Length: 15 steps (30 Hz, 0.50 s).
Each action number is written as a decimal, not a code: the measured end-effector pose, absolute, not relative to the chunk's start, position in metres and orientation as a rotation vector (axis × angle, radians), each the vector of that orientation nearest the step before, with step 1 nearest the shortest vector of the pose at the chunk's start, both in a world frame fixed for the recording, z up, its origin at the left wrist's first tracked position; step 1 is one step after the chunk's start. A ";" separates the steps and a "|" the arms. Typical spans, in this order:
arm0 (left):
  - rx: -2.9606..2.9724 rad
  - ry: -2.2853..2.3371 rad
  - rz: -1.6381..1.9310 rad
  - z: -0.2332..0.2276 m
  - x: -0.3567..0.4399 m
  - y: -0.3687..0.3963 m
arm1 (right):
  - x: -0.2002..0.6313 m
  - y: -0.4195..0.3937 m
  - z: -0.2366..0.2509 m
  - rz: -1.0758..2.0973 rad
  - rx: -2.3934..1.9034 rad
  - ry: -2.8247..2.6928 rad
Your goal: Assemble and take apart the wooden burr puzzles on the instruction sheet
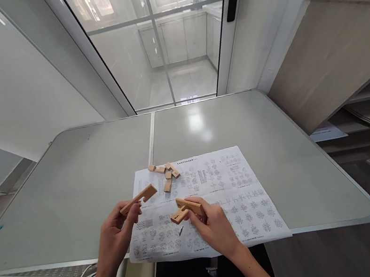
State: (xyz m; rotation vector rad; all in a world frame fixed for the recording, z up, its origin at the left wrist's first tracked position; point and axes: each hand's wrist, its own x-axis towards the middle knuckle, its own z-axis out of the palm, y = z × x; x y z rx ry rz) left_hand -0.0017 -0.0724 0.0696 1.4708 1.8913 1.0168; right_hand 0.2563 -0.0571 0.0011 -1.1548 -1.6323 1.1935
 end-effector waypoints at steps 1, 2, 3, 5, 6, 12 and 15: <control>1.464 1.831 1.005 0.075 0.002 -0.073 | 0.256 -0.057 0.000 1.205 -1.154 -1.617; 1.454 1.775 1.004 0.080 0.007 -0.073 | 0.256 -0.058 0.000 1.222 -1.150 -1.598; 1.450 1.722 0.998 0.083 0.011 -0.073 | 0.257 -0.058 -0.001 1.238 -1.146 -1.582; 1.451 1.644 0.987 0.090 0.020 -0.069 | 0.257 -0.059 -0.002 1.247 -1.143 -1.566; 1.462 1.591 0.975 0.092 0.025 -0.066 | 0.257 -0.059 -0.002 1.235 -1.148 -1.572; 1.564 1.293 0.797 0.108 0.057 -0.044 | 0.256 -0.060 -0.001 1.111 -1.182 -1.669; 1.601 1.211 0.674 0.114 0.071 -0.038 | 0.256 -0.062 -0.002 1.093 -1.163 -1.690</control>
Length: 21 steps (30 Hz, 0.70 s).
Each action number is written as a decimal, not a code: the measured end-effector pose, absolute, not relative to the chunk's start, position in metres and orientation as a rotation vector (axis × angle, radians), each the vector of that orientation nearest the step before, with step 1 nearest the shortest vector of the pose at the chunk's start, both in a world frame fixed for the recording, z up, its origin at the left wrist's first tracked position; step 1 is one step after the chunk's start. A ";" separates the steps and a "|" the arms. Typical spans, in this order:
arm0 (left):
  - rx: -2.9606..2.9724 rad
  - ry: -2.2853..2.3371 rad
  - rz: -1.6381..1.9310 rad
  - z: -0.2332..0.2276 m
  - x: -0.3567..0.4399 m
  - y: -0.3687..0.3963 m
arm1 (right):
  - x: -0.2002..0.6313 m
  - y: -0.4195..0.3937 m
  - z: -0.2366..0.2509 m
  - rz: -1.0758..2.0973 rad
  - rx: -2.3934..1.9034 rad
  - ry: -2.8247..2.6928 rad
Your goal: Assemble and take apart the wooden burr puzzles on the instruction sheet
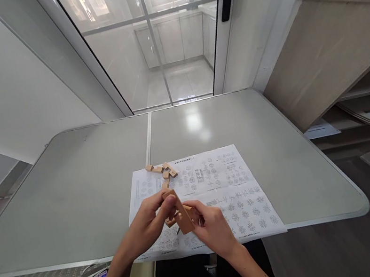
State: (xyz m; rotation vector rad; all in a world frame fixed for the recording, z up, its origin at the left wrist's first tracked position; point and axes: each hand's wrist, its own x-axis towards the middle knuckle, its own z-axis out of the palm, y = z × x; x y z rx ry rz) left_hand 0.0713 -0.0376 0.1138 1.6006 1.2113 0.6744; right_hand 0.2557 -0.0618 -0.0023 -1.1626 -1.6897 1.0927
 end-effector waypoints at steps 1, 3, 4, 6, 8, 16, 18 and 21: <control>1.625 1.198 0.639 0.115 0.076 -0.036 | 0.255 -0.062 -0.003 1.082 -1.159 -1.699; 1.694 1.187 0.572 0.117 0.082 -0.033 | 0.255 -0.063 -0.004 1.052 -1.158 -1.713; 1.733 1.185 0.538 0.117 0.085 -0.032 | 0.254 -0.063 -0.005 1.037 -1.159 -1.714; 1.806 1.190 0.472 0.116 0.088 -0.030 | 0.254 -0.063 -0.006 1.008 -1.157 -1.713; 1.869 1.202 0.419 0.114 0.089 -0.029 | 0.253 -0.062 -0.007 0.972 -1.145 -1.721; 1.922 1.316 0.314 0.102 0.085 -0.029 | 0.255 -0.063 -0.009 0.816 -1.127 -1.776; 1.914 1.320 0.300 0.101 0.084 -0.030 | 0.255 -0.063 -0.009 0.785 -1.130 -1.782; 1.917 1.311 0.278 0.103 0.082 -0.030 | 0.255 -0.064 -0.011 0.693 -1.117 -1.807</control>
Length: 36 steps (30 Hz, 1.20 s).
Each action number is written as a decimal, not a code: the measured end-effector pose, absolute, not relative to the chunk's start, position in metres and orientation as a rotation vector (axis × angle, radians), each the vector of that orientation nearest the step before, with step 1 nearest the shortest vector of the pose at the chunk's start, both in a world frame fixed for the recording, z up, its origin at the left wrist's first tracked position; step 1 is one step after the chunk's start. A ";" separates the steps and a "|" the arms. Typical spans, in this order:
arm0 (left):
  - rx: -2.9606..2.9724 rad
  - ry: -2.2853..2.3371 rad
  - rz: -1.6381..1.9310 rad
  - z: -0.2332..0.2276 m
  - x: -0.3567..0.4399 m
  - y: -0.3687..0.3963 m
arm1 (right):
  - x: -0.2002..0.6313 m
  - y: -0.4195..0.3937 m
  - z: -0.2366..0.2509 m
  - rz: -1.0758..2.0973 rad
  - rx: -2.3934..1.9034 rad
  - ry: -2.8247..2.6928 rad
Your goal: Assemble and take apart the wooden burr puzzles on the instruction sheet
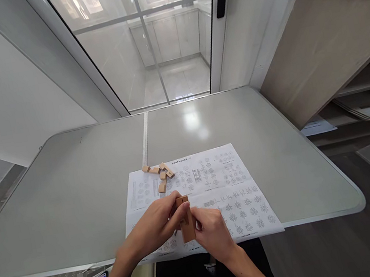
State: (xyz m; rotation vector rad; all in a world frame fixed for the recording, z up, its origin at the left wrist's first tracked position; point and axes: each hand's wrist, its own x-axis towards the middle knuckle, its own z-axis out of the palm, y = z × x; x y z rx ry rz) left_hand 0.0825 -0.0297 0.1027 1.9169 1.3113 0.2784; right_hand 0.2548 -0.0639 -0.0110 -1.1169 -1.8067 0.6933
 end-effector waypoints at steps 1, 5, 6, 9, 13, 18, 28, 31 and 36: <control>1.917 1.306 0.271 0.104 0.082 -0.030 | 0.255 -0.064 -0.011 0.663 -1.113 -1.809; 1.906 1.304 0.237 0.106 0.081 -0.030 | 0.253 -0.064 -0.007 0.634 -1.074 -1.794; 1.906 1.306 0.229 0.106 0.081 -0.030 | 0.252 -0.063 -0.005 0.647 -1.059 -1.781; 1.913 1.306 0.206 0.106 0.080 -0.030 | 0.251 -0.061 0.002 0.674 -1.043 -1.739; 1.937 1.308 0.193 0.104 0.079 -0.031 | 0.251 -0.058 0.005 0.640 -0.989 -1.787; 1.999 1.325 0.226 0.104 0.081 -0.033 | 0.252 -0.059 -0.001 0.592 -0.976 -1.825; 1.786 1.345 0.385 0.106 0.078 -0.033 | 0.253 -0.062 0.003 0.566 -0.945 -1.741; 1.635 1.309 0.434 0.102 0.076 -0.033 | 0.253 -0.062 0.004 0.589 -0.921 -1.754; 1.604 1.348 0.447 0.096 0.074 -0.032 | 0.253 -0.063 0.002 0.593 -0.904 -1.761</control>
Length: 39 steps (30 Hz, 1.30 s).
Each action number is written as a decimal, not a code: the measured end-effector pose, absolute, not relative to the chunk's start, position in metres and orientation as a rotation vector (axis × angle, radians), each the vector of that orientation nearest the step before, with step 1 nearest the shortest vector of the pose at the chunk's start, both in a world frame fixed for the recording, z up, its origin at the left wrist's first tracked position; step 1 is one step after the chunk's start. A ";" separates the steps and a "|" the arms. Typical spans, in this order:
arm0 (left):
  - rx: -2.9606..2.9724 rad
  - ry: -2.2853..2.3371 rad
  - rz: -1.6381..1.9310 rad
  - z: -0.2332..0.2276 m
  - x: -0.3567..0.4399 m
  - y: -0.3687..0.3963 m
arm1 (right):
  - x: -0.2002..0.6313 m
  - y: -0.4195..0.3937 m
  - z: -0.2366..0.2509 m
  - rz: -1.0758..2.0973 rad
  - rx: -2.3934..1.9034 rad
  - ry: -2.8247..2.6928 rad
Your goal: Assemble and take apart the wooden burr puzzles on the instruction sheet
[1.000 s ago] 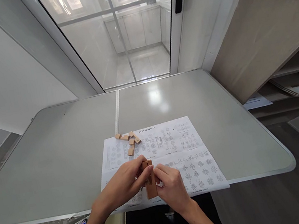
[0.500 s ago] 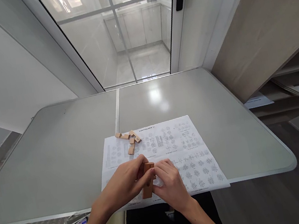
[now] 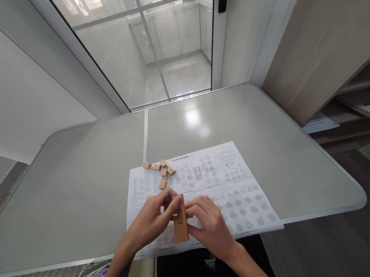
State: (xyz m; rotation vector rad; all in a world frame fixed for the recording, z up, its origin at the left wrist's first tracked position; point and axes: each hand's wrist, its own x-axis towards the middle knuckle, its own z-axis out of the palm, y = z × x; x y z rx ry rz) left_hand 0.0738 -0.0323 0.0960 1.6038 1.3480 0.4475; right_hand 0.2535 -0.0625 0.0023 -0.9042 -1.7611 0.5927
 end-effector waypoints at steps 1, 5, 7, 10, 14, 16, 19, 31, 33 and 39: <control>1.620 1.359 0.452 0.095 0.073 -0.032 | 0.254 -0.063 0.002 0.599 -0.904 -1.765; 1.669 1.379 0.475 0.087 0.069 -0.032 | 0.255 -0.062 0.001 0.657 -0.916 -1.767; 1.670 1.404 0.473 0.083 0.066 -0.032 | 0.255 -0.062 0.000 0.707 -0.933 -1.763; 1.661 1.433 0.477 0.077 0.060 -0.032 | 0.255 -0.061 -0.003 0.779 -0.953 -1.780; 1.631 1.442 0.500 0.069 0.054 -0.033 | 0.255 -0.061 -0.006 0.826 -0.960 -1.815; 1.599 1.434 0.499 0.068 0.053 -0.034 | 0.254 -0.060 -0.006 0.842 -0.957 -1.838; 1.560 1.411 0.516 0.070 0.051 -0.034 | 0.254 -0.059 -0.005 0.866 -0.961 -1.861; 1.353 1.272 0.587 0.083 0.052 -0.036 | 0.255 -0.061 -0.002 0.951 -0.957 -1.874; 1.279 1.230 0.594 0.086 0.051 -0.036 | 0.255 -0.061 -0.002 0.943 -0.949 -1.881; 1.167 1.242 0.774 0.090 0.046 -0.037 | 0.255 -0.062 0.001 0.981 -0.957 -1.867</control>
